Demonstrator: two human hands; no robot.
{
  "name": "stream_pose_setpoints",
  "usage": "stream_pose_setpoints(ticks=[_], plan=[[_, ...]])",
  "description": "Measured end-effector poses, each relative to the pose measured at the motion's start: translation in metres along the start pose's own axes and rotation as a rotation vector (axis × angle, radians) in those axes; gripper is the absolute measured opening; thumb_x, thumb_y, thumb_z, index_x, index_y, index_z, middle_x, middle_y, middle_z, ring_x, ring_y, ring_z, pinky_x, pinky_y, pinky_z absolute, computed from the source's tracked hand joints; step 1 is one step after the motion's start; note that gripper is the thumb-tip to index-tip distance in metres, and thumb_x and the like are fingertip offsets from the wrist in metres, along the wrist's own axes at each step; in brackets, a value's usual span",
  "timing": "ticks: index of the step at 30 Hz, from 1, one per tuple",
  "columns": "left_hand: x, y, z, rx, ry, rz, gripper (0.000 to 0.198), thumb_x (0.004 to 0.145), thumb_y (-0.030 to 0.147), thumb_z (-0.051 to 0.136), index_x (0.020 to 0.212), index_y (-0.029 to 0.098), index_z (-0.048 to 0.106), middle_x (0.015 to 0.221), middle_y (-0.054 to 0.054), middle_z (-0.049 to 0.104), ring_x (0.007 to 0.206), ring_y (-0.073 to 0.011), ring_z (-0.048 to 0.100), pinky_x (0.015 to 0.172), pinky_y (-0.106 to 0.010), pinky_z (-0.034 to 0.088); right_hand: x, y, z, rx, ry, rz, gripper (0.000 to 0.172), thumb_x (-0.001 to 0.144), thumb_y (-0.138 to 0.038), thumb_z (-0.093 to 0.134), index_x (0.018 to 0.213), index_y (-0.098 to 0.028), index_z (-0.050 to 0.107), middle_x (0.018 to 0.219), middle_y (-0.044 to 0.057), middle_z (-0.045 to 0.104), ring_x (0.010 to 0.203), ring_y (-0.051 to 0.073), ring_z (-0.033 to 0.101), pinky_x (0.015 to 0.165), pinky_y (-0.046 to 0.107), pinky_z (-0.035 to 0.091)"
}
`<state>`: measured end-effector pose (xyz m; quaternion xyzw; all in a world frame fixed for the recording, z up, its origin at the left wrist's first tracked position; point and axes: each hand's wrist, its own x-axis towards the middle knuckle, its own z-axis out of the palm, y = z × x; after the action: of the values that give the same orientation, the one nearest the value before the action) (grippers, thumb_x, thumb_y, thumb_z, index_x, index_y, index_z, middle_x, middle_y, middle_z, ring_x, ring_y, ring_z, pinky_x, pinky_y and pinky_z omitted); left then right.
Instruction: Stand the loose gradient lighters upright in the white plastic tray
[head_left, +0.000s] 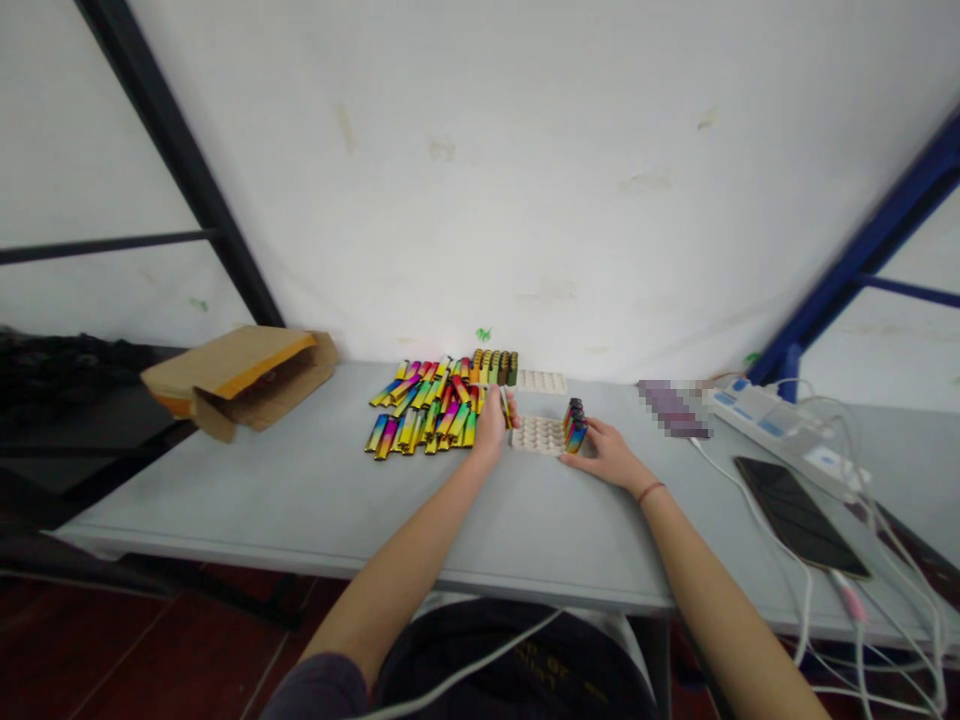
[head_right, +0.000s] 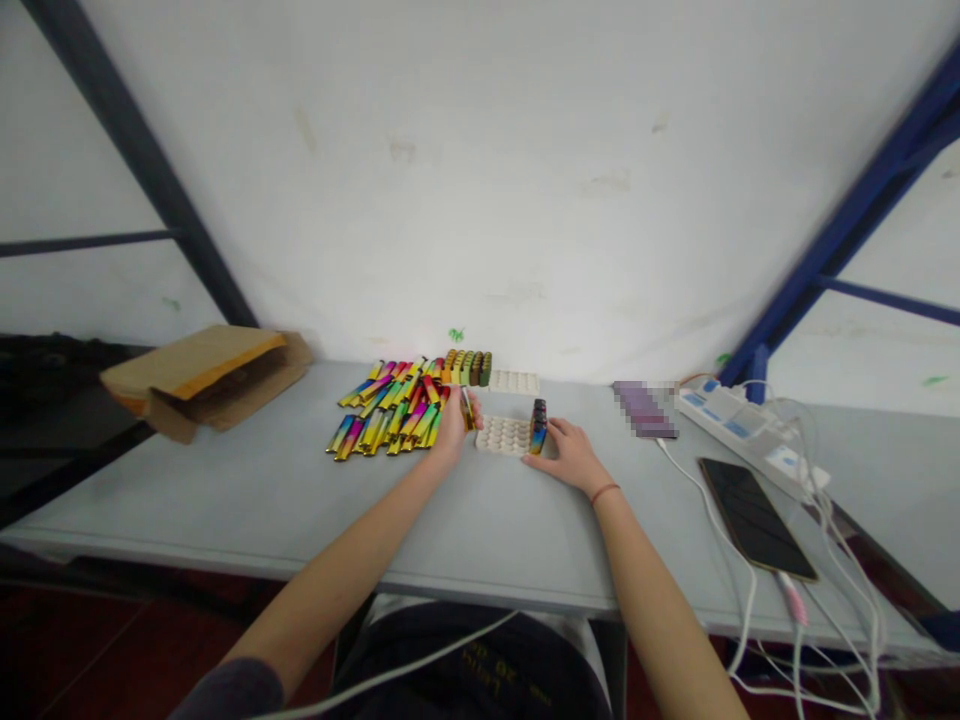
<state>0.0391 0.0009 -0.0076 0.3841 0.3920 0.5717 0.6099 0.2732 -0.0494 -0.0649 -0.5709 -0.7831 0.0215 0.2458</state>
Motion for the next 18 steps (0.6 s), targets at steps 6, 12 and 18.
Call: stream_pose_setpoints(ticks=[6,12,18], plan=[[0.0002,-0.0037,-0.001,-0.06,-0.011,-0.074,0.054,0.092,0.071,0.04,0.07,0.022,0.045,0.047,0.008,0.038,0.036,-0.0068,0.032,0.038,-0.019,0.026,0.0001,0.0004,-0.0003,-0.007,-0.016,0.001,0.066,0.083,-0.06,0.072,0.127,-0.012,0.068,0.132,0.022,0.067,0.122,0.038,0.063,0.106,0.052,0.05],[0.0015,-0.0081,-0.0034,-0.029,0.02,-0.194,0.056,0.092,0.07,0.036,0.059,0.024,0.037,0.04,0.009,0.023,0.033,-0.0076,0.022,0.034,-0.019,0.017,-0.0006,0.0015,0.0003,0.001,0.006,-0.003,0.063,0.082,-0.06,0.072,0.125,-0.014,0.069,0.132,0.021,0.068,0.122,0.038,0.064,0.106,0.052,0.05],[0.0002,-0.0045,0.0001,-0.067,0.072,-0.201,0.043,0.093,0.049,0.037,0.058,0.023,0.035,0.042,0.008,0.022,0.034,-0.0072,0.016,0.035,-0.019,0.013,-0.0008,0.0028,0.0003,-0.009,-0.016,0.003,0.065,0.083,-0.061,0.071,0.126,-0.012,0.069,0.135,0.022,0.066,0.124,0.039,0.062,0.107,0.052,0.05]])
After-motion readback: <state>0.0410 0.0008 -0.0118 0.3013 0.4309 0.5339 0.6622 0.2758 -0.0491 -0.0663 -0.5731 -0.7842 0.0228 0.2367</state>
